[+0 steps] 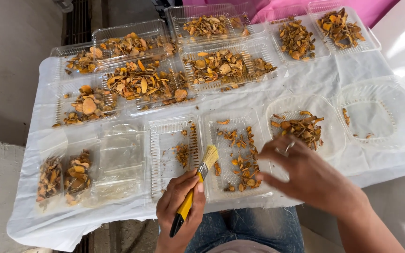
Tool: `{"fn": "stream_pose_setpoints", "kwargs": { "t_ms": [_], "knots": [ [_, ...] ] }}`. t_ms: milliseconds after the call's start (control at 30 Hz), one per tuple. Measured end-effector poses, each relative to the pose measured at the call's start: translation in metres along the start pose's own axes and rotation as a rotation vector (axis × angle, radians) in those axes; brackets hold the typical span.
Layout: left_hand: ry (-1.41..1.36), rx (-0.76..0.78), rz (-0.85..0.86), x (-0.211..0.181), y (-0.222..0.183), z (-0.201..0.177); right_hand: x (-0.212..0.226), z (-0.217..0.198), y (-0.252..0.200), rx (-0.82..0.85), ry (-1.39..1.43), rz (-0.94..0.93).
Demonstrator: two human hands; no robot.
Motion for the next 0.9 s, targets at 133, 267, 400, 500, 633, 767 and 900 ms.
{"fn": "stream_pose_setpoints", "kwargs": {
  "t_ms": [133,267,400,500,633,767,900],
  "knots": [
    [-0.047,-0.007,-0.057,0.010,-0.009,-0.003,0.031,0.045,-0.032,0.126,-0.231,-0.186],
    [0.059,-0.022,-0.030,0.000,-0.001,-0.012,0.075,0.030,-0.036,-0.043,-0.259,-0.336],
    [0.080,-0.101,-0.112,0.002,-0.004,-0.022,0.089,0.006,-0.037,-0.169,-0.293,-0.370],
    [0.032,-0.061,-0.055,0.005,-0.002,-0.015,0.070,0.016,-0.031,-0.168,-0.247,-0.330],
    [-0.022,-0.037,-0.085,0.009,-0.002,-0.012,0.067,0.013,-0.034,-0.193,-0.238,-0.309],
    [-0.011,-0.048,-0.064,0.012,0.000,-0.010,0.054,0.027,-0.034,-0.144,-0.178,-0.313],
    [-0.025,-0.033,-0.079,0.010,-0.002,-0.010,0.056,0.027,-0.033,-0.060,-0.075,-0.324]
  ]
}}
Point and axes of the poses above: each hand's wrist, its own y-axis towards the middle knuckle, its own z-axis out of the palm, x = y × z, the point moved 10 cm from there along y, towards the middle knuckle, and after that the axes turned 7 degrees about z, right-handed, at the moved point
